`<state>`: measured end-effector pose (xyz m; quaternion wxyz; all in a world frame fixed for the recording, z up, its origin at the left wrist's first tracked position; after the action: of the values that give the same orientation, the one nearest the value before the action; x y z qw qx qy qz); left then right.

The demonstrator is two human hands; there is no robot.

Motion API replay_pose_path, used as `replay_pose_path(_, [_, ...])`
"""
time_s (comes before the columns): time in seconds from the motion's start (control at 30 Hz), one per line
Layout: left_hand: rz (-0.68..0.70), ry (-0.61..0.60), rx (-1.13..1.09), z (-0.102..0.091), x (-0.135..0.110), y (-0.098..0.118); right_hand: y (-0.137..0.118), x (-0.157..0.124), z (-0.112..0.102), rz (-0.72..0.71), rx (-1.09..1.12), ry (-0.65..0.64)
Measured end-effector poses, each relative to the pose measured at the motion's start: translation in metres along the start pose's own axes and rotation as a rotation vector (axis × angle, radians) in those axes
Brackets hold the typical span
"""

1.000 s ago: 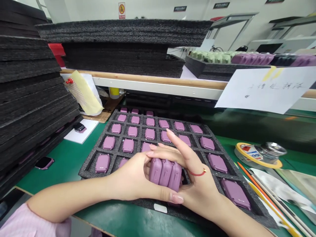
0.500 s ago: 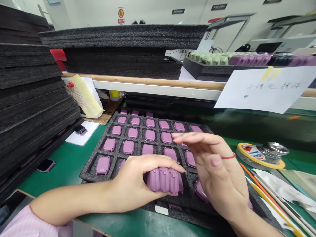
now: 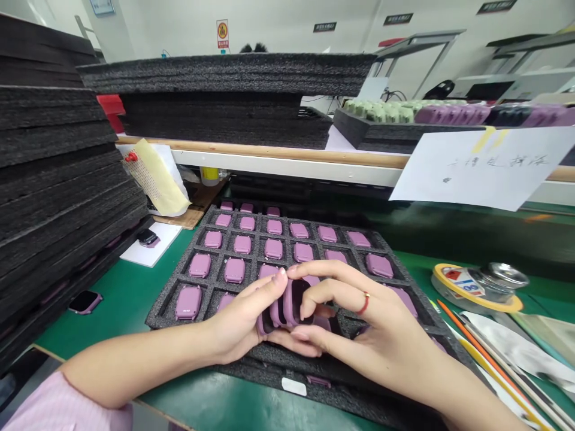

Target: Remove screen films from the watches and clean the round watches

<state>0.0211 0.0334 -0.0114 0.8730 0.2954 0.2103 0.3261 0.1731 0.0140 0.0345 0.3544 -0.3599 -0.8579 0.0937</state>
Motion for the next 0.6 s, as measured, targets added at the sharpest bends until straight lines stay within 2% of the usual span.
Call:
replay_pose_path(0.07, [0.003, -0.002, 0.034, -0.003, 0.001, -0.001, 0.000, 0.001, 0.000, -0.006, 0.025, 0.018])
replay_pose_path(0.13, [-0.006, 0.009, 0.022, -0.004, 0.001, -0.002, 0.001, 0.001, -0.003, 0.005, 0.033, 0.101])
replay_pose_path(0.27, [-0.030, 0.009, -0.109, -0.003, -0.001, 0.000, 0.004, -0.005, -0.015, 0.169, 0.094, 0.478])
replay_pose_path(0.3, [-0.038, 0.010, -0.145, -0.003, -0.001, 0.001, 0.005, -0.006, -0.016, 0.200, 0.120, 0.525])
replay_pose_path(0.37, [-0.053, 0.008, -0.193, -0.002, -0.001, 0.002, 0.004, -0.007, -0.012, 0.193, 0.138, 0.466])
replay_pose_path(0.5, [-0.052, -0.002, -0.187, -0.003, 0.000, 0.004, 0.002, -0.004, 0.007, 0.078, 0.062, 0.142])
replay_pose_path(0.6, [-0.040, -0.023, -0.157, -0.004, 0.000, 0.004, 0.003, -0.004, 0.015, 0.044, 0.052, 0.086])
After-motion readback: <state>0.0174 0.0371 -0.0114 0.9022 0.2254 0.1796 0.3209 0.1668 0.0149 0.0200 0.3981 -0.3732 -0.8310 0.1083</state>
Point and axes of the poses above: each hand's wrist, its own x-axis towards the middle knuckle, its own z-axis out of the palm, y = z × x, the point moved 3 cm from there along x, towards the middle knuckle, and after that the axes turned 9 degrees about -x, right-handed, at the moved point
